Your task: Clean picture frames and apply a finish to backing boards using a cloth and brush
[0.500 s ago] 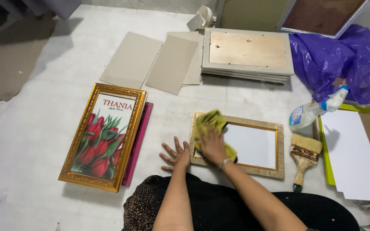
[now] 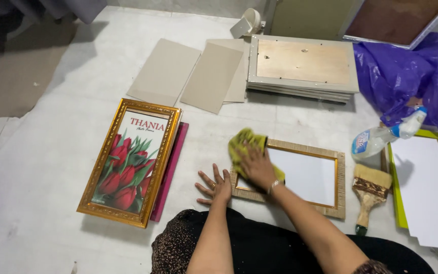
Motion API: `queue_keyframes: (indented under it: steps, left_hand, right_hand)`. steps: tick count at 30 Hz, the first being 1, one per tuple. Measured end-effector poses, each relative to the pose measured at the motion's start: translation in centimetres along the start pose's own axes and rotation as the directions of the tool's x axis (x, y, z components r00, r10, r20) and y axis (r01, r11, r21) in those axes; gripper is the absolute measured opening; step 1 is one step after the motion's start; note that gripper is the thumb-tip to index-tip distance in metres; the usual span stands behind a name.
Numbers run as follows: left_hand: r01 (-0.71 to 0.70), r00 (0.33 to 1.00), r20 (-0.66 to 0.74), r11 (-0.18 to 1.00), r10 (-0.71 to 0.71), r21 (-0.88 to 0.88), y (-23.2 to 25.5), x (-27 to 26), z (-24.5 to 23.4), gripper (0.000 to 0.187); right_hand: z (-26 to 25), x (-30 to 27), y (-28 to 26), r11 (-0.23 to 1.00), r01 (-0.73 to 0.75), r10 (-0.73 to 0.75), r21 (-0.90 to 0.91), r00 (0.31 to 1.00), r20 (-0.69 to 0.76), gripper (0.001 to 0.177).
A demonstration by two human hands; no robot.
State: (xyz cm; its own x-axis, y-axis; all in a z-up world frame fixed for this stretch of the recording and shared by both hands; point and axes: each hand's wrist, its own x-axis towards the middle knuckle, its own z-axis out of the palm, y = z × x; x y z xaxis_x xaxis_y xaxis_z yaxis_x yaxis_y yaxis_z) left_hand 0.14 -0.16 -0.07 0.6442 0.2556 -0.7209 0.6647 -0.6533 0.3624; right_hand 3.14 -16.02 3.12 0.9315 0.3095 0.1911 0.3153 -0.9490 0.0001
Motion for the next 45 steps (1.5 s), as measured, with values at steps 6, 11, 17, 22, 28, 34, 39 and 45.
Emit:
queue_keyframes:
  steps: [6,11,17,22,28,34,39,45]
  left_hand:
    - [-0.005,1.0,-0.002,1.0,0.005,-0.007,0.1,-0.4,-0.2,0.068]
    - [0.001,1.0,-0.023,1.0,-0.001,0.009,-0.5,0.5,0.5,0.066]
    - [0.007,0.997,0.081,0.998,-0.002,-0.058,2.1,-5.3,-4.4,0.084]
    - [0.016,0.997,0.081,0.999,-0.013,-0.046,1.5,-3.8,-3.0,0.083]
    - [0.006,1.0,-0.031,1.0,-0.005,0.028,0.0,0.3,0.3,0.067]
    - [-0.001,1.0,-0.006,1.0,0.001,0.004,0.0,0.5,0.1,0.069]
    - [0.017,1.0,-0.008,1.0,-0.017,0.024,0.3,0.1,-0.1,0.069]
    - [-0.005,1.0,-0.013,1.0,0.005,0.025,0.2,0.3,0.2,0.071]
  right_hand:
    - [4.8,3.9,1.4,0.933,-0.346,0.337,0.101,0.937,0.094,0.058]
    - [1.4,-2.0,-4.7,0.98,-0.161,0.163,0.121,0.987,-0.011,0.045]
    - [2.0,-11.7,-7.8,0.992,-0.028,0.038,0.121,0.996,-0.087,0.058]
    - [2.7,-8.3,-6.3,0.992,0.007,0.012,0.122,0.987,-0.158,0.058]
    - [4.1,0.7,-1.8,0.99,-0.118,0.126,0.077,0.987,-0.097,0.048]
    - [0.5,0.9,4.5,0.946,-0.319,0.309,0.05,0.94,0.146,0.057]
    - [-10.5,-5.9,8.7,0.769,-0.636,0.631,-0.067,0.737,0.243,0.035]
    - [3.6,-15.7,17.0,0.609,-0.792,0.788,0.039,0.599,-0.14,0.056]
